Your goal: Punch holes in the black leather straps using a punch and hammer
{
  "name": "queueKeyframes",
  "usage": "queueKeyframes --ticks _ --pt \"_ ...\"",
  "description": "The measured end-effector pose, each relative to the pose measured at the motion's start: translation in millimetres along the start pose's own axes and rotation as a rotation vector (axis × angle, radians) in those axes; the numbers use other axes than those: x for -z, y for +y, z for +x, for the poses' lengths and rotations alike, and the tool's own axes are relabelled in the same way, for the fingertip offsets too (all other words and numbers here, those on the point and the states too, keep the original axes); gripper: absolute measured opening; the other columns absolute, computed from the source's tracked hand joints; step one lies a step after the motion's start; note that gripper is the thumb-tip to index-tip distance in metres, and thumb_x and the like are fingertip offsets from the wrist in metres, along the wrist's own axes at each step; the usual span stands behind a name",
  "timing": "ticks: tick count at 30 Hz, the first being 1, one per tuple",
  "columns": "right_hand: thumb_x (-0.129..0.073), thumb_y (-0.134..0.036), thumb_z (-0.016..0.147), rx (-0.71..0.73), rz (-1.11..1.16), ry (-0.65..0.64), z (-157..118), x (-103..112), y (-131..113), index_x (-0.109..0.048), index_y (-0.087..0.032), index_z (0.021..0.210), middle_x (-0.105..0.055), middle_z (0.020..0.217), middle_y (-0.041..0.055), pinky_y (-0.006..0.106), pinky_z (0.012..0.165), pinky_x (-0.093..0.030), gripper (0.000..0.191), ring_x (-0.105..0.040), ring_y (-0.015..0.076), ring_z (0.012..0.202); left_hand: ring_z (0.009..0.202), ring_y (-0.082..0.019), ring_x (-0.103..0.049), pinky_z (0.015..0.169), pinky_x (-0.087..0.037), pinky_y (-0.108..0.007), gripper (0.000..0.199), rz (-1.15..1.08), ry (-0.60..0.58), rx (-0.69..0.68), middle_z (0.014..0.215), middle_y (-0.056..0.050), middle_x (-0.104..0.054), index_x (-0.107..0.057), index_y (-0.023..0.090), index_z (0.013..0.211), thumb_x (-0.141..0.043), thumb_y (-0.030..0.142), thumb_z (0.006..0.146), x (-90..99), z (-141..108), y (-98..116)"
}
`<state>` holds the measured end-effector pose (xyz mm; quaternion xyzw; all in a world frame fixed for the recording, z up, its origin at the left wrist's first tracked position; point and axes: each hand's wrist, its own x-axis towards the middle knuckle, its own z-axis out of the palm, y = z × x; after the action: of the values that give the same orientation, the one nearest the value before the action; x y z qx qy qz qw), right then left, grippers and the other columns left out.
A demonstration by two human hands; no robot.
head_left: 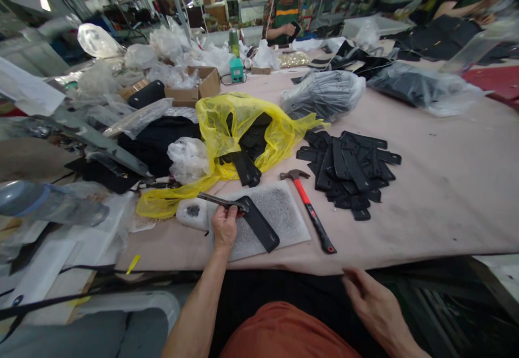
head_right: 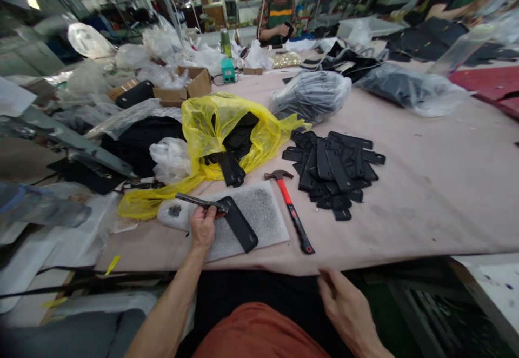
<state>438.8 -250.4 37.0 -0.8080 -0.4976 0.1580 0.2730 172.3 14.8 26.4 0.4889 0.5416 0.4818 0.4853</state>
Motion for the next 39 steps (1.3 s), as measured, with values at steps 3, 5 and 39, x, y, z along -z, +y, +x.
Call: queueKeyframes --ticks 3,5,39 --pt "-0.057 -0.033 0.087 0.386 -0.062 -0.129 46.2 -24.2 -67.1 -0.054 -0.024 0.129 -0.055 0.133 0.0111 0.047 0.102 -0.041 0.043 -0.052 0.0276 0.121 0.065 -0.018 -0.067 0.065 -0.058 -0.031 0.024 0.062 -0.008 -0.025 0.074 -0.002 -0.069 -0.062 0.016 0.085 -0.062 0.040 0.081 0.0 -1.3 0.6" --pt "-0.061 -0.033 0.084 0.583 -0.140 -0.228 73.7 -38.9 -105.5 -0.047 -0.025 0.138 -0.039 0.149 0.0104 0.056 0.111 -0.025 0.056 -0.035 0.0320 0.136 0.066 -0.018 -0.067 0.065 -0.058 -0.030 0.024 0.083 -0.013 -0.041 0.075 -0.002 -0.069 -0.062 0.016 0.084 -0.061 0.039 0.081 0.6 -2.2 1.3" --pt "-0.061 -0.023 0.083 0.501 -0.003 -0.101 145.2 -100.3 -145.5 -0.056 -0.021 0.123 -0.052 0.137 0.0093 0.051 0.110 -0.021 0.041 -0.039 0.0275 0.130 0.092 -0.020 -0.067 0.087 -0.053 -0.033 0.019 0.411 -0.249 -0.286 0.096 -0.006 -0.072 -0.069 0.019 0.092 -0.054 0.028 0.086 -16.0 4.7 15.1"
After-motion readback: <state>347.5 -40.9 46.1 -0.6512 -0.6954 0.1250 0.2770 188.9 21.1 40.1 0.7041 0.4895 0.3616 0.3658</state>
